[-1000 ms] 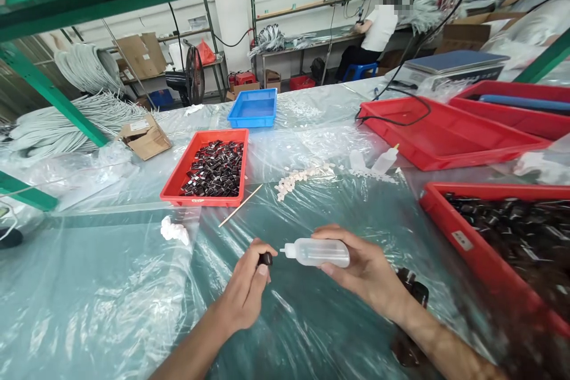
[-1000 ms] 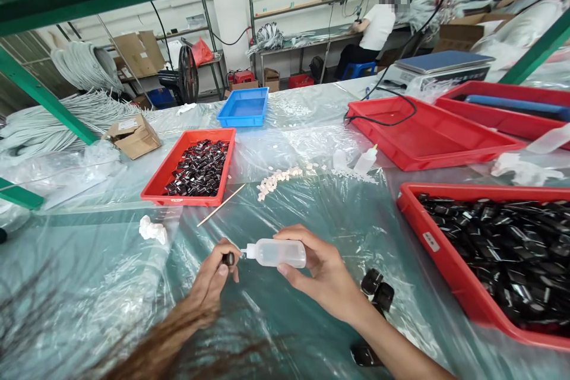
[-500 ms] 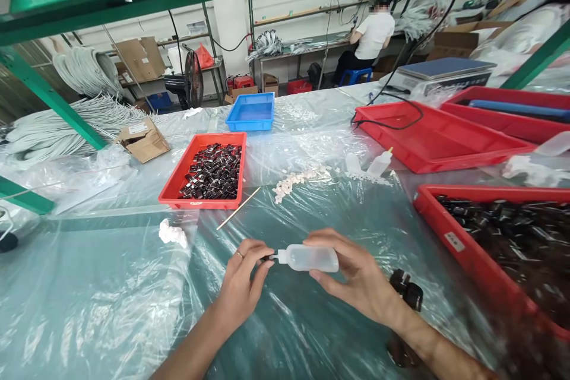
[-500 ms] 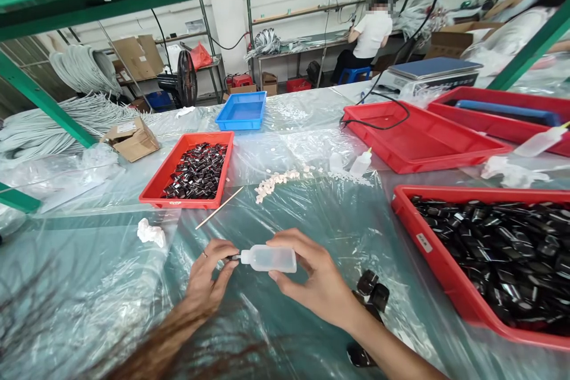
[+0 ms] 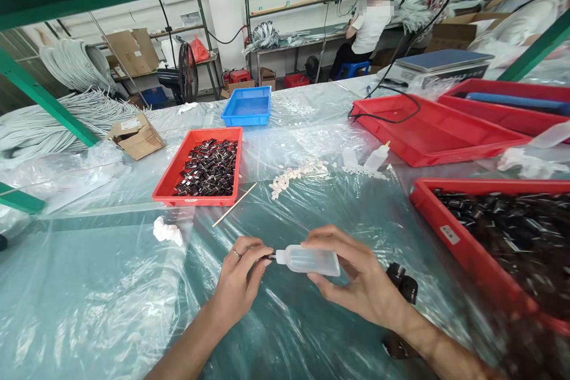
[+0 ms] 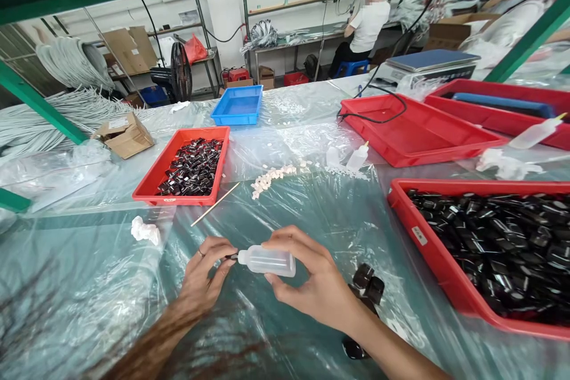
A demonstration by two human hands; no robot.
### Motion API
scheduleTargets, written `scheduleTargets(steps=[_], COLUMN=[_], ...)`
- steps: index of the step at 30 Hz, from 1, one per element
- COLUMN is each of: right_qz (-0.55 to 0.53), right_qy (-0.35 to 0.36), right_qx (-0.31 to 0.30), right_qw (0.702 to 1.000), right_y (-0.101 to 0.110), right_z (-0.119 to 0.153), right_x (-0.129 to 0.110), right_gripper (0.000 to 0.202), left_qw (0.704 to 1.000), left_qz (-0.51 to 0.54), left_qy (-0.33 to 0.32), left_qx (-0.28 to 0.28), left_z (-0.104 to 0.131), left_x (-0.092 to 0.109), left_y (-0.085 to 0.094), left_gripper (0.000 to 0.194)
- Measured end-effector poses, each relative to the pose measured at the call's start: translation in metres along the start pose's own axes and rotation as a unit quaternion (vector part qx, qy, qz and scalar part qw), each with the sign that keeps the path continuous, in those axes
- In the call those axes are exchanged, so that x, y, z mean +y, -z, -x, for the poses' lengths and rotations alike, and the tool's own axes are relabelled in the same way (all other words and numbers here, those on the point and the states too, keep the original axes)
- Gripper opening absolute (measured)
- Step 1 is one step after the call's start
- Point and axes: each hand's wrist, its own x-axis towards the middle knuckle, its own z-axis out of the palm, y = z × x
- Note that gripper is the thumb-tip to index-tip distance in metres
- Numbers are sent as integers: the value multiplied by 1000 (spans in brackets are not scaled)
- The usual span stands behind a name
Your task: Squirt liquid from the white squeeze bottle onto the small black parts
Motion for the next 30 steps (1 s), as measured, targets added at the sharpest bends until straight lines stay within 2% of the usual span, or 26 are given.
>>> scheduleTargets(steps=[7,15,22,30], right_qz=[41,75,92,99], right_qy=[31,71,84,95], right_qx=[6,22,10,4], right_qw=[999,994,992,991], right_y=[-1,-5,-3,-3], right_z=[3,5,5,5], right_x=[-3,-4,-8,-9], right_gripper=[52,68,70,75], left_qw=[1000,999,1000,1000], left_qz=[6,27,8,13], left_qy=[15,36,8,6], left_qx=[-6,-7,-2,-7], left_z=[1,3,2,0], left_x=[2,1,1,3], left_y=[1,0,-1,1], left_gripper=[23,24,24,24])
